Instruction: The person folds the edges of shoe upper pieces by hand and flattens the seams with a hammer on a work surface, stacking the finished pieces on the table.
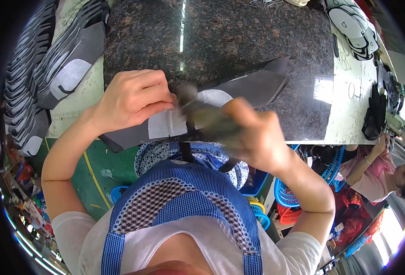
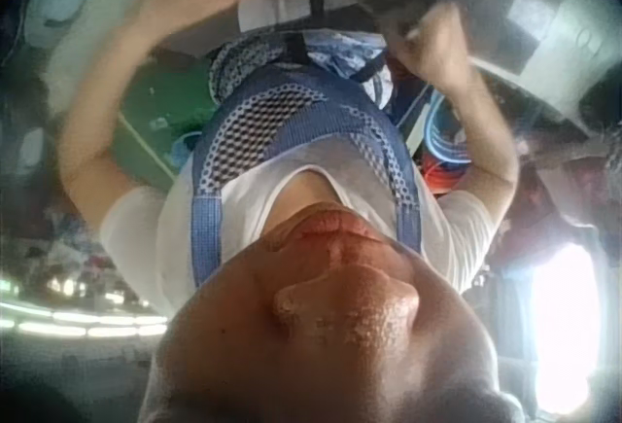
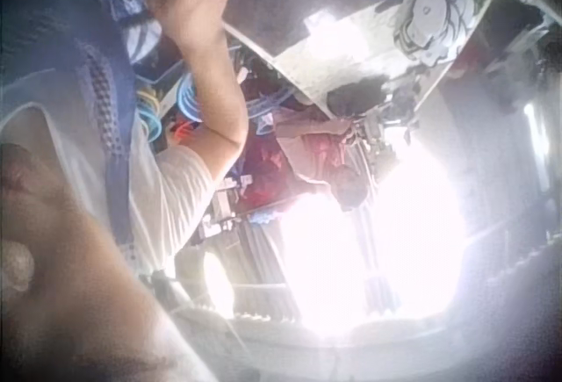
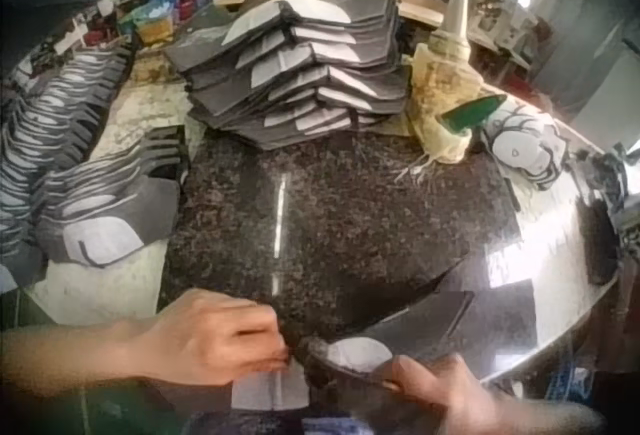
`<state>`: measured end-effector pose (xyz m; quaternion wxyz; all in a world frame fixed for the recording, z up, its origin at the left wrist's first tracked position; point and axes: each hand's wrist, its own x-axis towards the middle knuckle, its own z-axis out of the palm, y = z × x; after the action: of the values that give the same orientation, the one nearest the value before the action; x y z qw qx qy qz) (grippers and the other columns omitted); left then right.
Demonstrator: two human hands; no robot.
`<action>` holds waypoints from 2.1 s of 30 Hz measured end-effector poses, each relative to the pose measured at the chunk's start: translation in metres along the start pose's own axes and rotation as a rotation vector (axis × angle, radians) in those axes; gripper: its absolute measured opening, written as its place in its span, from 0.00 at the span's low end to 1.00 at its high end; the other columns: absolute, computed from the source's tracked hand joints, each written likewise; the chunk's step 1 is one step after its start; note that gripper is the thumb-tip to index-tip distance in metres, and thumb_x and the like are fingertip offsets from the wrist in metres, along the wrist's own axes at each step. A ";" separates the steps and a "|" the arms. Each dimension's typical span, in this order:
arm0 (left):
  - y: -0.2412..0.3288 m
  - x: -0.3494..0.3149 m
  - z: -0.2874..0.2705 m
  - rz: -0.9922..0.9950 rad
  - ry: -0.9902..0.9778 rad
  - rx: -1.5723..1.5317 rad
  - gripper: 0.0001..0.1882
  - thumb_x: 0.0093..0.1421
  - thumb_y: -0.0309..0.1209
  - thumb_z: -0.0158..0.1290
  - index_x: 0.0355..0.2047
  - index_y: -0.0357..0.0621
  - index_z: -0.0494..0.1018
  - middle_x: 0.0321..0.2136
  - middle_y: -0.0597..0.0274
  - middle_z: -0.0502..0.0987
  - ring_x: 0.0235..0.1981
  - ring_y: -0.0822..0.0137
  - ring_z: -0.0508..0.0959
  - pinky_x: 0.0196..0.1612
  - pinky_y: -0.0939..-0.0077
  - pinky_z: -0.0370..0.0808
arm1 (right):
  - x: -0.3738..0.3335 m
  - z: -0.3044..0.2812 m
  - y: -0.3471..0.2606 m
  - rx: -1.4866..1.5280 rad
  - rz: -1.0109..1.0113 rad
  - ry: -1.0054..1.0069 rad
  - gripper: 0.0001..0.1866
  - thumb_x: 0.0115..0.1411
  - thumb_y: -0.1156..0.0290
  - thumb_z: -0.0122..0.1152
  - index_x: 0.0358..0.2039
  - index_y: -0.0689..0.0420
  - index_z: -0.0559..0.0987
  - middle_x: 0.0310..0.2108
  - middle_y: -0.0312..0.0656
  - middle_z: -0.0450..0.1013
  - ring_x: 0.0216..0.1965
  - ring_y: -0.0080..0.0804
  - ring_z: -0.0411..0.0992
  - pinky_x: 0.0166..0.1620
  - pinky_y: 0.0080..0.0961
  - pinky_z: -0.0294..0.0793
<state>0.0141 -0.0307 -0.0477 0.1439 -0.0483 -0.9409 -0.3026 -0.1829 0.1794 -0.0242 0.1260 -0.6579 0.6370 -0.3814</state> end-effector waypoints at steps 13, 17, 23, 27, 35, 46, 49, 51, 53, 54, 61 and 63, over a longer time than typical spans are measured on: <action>0.010 0.019 0.030 -0.105 0.223 -0.062 0.13 0.49 0.24 0.64 0.37 0.38 0.80 0.28 0.60 0.73 0.28 0.62 0.76 0.27 0.71 0.73 | 0.009 -0.027 0.009 -0.004 0.383 -0.068 0.08 0.67 0.69 0.55 0.38 0.60 0.73 0.20 0.31 0.69 0.18 0.15 0.64 0.21 0.16 0.57; 0.014 0.013 0.036 0.015 0.237 0.144 0.13 0.47 0.22 0.62 0.35 0.34 0.79 0.27 0.61 0.72 0.26 0.65 0.74 0.24 0.75 0.73 | 0.023 -0.032 -0.004 0.073 0.580 -0.026 0.08 0.61 0.75 0.59 0.39 0.62 0.71 0.19 0.40 0.67 0.17 0.37 0.63 0.26 0.28 0.67; 0.017 0.007 0.039 0.115 0.256 0.329 0.09 0.48 0.22 0.60 0.32 0.35 0.78 0.26 0.61 0.72 0.24 0.68 0.73 0.22 0.78 0.73 | 0.048 -0.031 -0.016 -0.037 0.545 -0.188 0.08 0.64 0.74 0.58 0.35 0.64 0.68 0.16 0.50 0.66 0.14 0.47 0.62 0.19 0.32 0.62; 0.017 0.003 0.015 -0.097 0.152 0.119 0.10 0.50 0.24 0.61 0.34 0.38 0.78 0.27 0.60 0.73 0.26 0.64 0.75 0.29 0.73 0.74 | 0.017 -0.011 -0.029 -0.118 0.165 -0.360 0.07 0.62 0.73 0.60 0.33 0.59 0.70 0.17 0.48 0.67 0.16 0.50 0.70 0.19 0.38 0.68; 0.021 -0.024 0.009 -0.157 0.159 -0.072 0.13 0.46 0.22 0.64 0.34 0.35 0.78 0.30 0.60 0.73 0.29 0.62 0.74 0.31 0.69 0.73 | 0.017 -0.001 -0.016 -0.101 0.040 -0.154 0.09 0.60 0.79 0.58 0.41 0.64 0.72 0.21 0.48 0.71 0.18 0.39 0.71 0.23 0.32 0.70; 0.015 -0.044 -0.005 -0.232 0.117 -0.129 0.13 0.44 0.28 0.67 0.30 0.40 0.78 0.28 0.62 0.73 0.31 0.60 0.74 0.33 0.68 0.72 | 0.017 0.021 -0.042 0.064 0.254 -0.314 0.04 0.61 0.77 0.58 0.32 0.64 0.74 0.16 0.46 0.67 0.17 0.42 0.72 0.22 0.34 0.69; 0.015 -0.050 -0.003 -0.233 0.142 -0.120 0.13 0.45 0.28 0.67 0.31 0.40 0.78 0.28 0.61 0.74 0.32 0.59 0.74 0.34 0.68 0.72 | 0.024 0.020 -0.046 0.040 0.486 -0.206 0.07 0.64 0.74 0.58 0.34 0.66 0.75 0.18 0.47 0.70 0.18 0.29 0.72 0.23 0.30 0.70; 0.016 -0.054 0.000 -0.236 0.165 -0.100 0.13 0.45 0.28 0.67 0.30 0.40 0.78 0.28 0.61 0.74 0.31 0.60 0.74 0.33 0.68 0.72 | 0.006 0.031 -0.039 -0.093 0.168 -0.272 0.06 0.63 0.76 0.58 0.33 0.66 0.76 0.19 0.49 0.72 0.20 0.36 0.76 0.24 0.30 0.71; 0.017 -0.058 0.000 -0.252 0.205 -0.067 0.13 0.44 0.29 0.68 0.28 0.40 0.77 0.27 0.62 0.74 0.29 0.60 0.74 0.31 0.68 0.72 | 0.009 0.029 -0.040 -0.105 0.160 -0.486 0.08 0.61 0.78 0.58 0.39 0.67 0.78 0.23 0.52 0.75 0.24 0.44 0.78 0.27 0.32 0.74; 0.017 -0.059 0.001 -0.256 0.207 -0.064 0.13 0.44 0.29 0.68 0.28 0.40 0.77 0.27 0.62 0.74 0.29 0.60 0.74 0.31 0.68 0.72 | 0.016 0.029 -0.043 -0.103 0.155 -0.489 0.08 0.61 0.78 0.58 0.39 0.67 0.78 0.23 0.52 0.75 0.24 0.44 0.78 0.27 0.32 0.74; 0.020 -0.067 0.009 -0.268 0.312 -0.056 0.12 0.41 0.28 0.69 0.23 0.40 0.76 0.24 0.63 0.73 0.26 0.63 0.73 0.27 0.71 0.68 | 0.012 0.036 -0.042 -0.151 0.098 -0.508 0.11 0.58 0.79 0.60 0.43 0.64 0.77 0.26 0.53 0.75 0.27 0.48 0.78 0.26 0.33 0.76; 0.022 -0.071 0.014 -0.252 0.351 -0.044 0.12 0.41 0.27 0.69 0.22 0.40 0.76 0.24 0.63 0.73 0.25 0.63 0.72 0.27 0.71 0.68 | 0.024 0.039 -0.049 0.080 0.191 -0.331 0.13 0.59 0.80 0.59 0.45 0.65 0.77 0.30 0.52 0.77 0.28 0.45 0.79 0.28 0.33 0.77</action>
<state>0.0825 -0.0047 -0.0677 0.2654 0.1200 -0.8932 -0.3425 -0.1236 0.1522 -0.0106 0.2906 -0.6426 0.6516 -0.2794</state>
